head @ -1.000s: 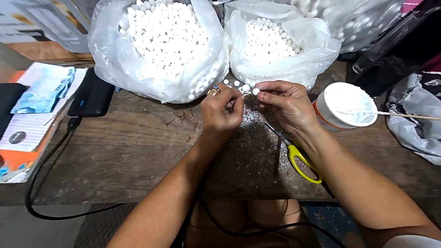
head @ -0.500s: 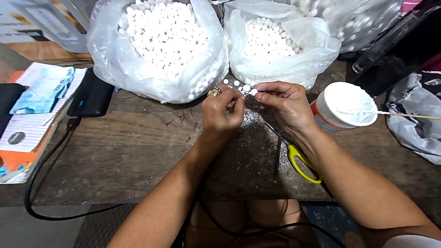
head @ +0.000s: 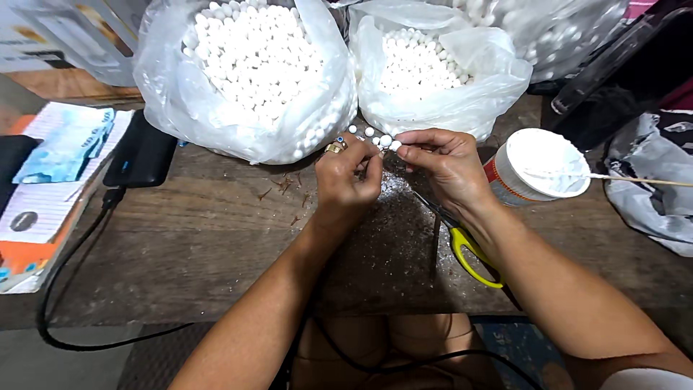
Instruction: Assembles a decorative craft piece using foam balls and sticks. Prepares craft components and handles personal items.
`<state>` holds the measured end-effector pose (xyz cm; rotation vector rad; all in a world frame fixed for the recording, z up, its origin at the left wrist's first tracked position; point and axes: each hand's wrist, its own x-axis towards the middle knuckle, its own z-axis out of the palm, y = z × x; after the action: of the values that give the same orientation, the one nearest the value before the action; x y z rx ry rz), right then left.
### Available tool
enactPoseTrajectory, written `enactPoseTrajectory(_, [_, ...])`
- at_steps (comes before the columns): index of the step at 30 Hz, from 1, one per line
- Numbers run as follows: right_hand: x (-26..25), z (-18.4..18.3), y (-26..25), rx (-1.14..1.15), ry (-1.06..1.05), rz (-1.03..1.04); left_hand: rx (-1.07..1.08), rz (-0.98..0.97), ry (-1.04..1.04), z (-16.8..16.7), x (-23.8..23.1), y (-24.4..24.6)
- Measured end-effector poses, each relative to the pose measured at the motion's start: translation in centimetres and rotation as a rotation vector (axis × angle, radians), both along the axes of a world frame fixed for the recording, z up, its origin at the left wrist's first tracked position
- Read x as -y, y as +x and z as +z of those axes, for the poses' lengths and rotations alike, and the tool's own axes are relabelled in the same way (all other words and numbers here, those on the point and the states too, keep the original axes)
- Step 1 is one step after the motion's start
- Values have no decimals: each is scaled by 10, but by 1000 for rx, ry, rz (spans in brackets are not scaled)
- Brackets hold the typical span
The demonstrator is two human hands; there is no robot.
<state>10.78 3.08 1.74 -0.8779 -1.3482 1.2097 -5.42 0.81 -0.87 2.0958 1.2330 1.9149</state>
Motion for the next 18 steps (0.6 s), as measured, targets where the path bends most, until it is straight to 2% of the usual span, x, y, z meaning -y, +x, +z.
enactPoseTrajectory(10, [0,-1,-1,30,33,-7,-20,9,-10,-1,1,0])
enactPoseTrajectory(18, [1,3,4,212,176,32,-22,12,-21,-2,1,-2])
